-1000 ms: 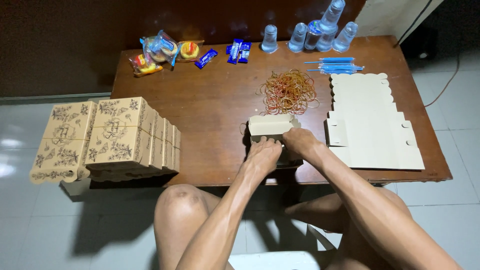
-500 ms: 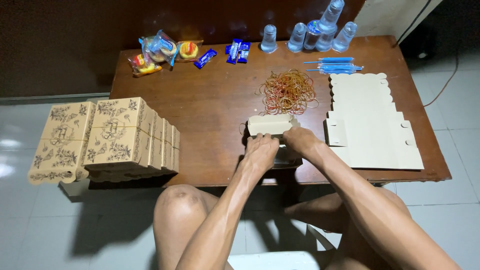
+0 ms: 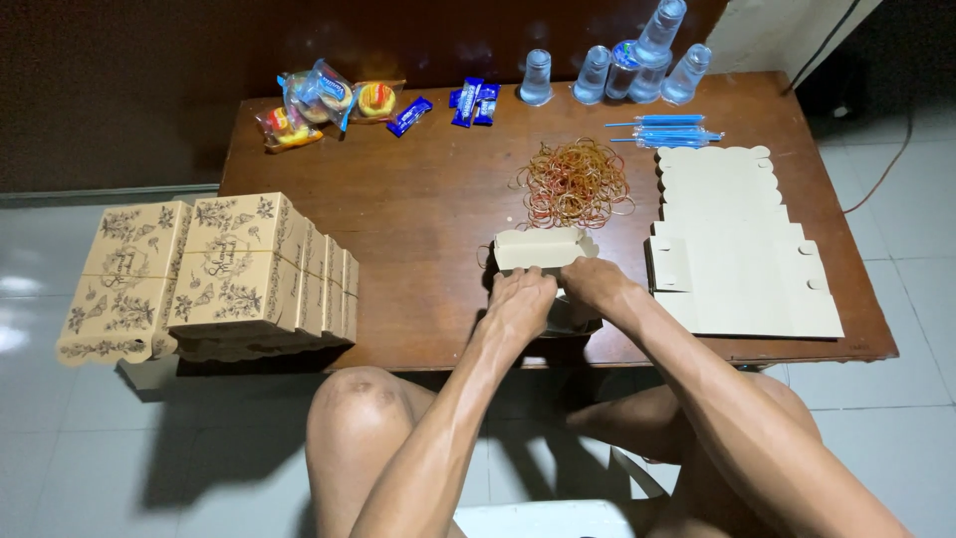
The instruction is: Assembling cardboard snack boxes from flat templates by folding and interlocking tabs.
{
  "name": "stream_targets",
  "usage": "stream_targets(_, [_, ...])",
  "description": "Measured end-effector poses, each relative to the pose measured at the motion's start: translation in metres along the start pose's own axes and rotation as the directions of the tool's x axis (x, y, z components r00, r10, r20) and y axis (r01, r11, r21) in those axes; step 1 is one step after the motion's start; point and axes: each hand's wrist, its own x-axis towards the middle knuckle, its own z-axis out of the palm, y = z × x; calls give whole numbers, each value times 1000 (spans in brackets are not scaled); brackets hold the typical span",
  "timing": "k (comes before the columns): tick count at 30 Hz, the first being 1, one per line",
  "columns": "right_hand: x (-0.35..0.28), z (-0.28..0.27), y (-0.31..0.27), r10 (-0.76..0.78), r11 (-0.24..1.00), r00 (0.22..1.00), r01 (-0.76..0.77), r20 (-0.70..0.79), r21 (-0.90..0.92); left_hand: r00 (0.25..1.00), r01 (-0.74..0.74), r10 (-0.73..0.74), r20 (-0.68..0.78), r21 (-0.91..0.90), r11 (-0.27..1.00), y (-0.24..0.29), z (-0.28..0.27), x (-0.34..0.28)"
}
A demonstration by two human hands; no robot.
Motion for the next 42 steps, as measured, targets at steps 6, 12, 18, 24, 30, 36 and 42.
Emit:
stream_targets(6, [-1, 0, -1, -4, 1000, 1000, 4, 23, 0, 1000, -10, 11, 27, -23, 1000, -4, -2, 2])
stream_targets(12, [5, 1, 4, 25, 999, 999, -27, 40, 27, 998, -9, 11, 68, -33, 999, -6, 0, 4])
stream_targets(18, [-25, -52, -6, 100, 989, 994, -105, 50, 106, 998, 2, 0, 59, -34, 999, -9, 0, 5])
stream_targets(24, [-42, -87, 2, 143, 953, 987, -156, 70, 260, 996, -3, 14, 91, -120, 993, -5, -35, -6])
stream_targets(30, [-44, -85, 29, 188, 936, 982, -183, 14, 302, 1000, 23, -22, 5, -291, 956, 4, -85, -28])
stream_targets(36, [-59, -98, 16, 148, 944, 985, -114, -89, 310, 996, 54, -76, -56, -314, 948, -3, -120, -30])
stream_targets(42, [-58, -85, 0, 141, 945, 986, -109, -85, 310, 983, 88, -142, -115, -385, 919, -14, -156, -35])
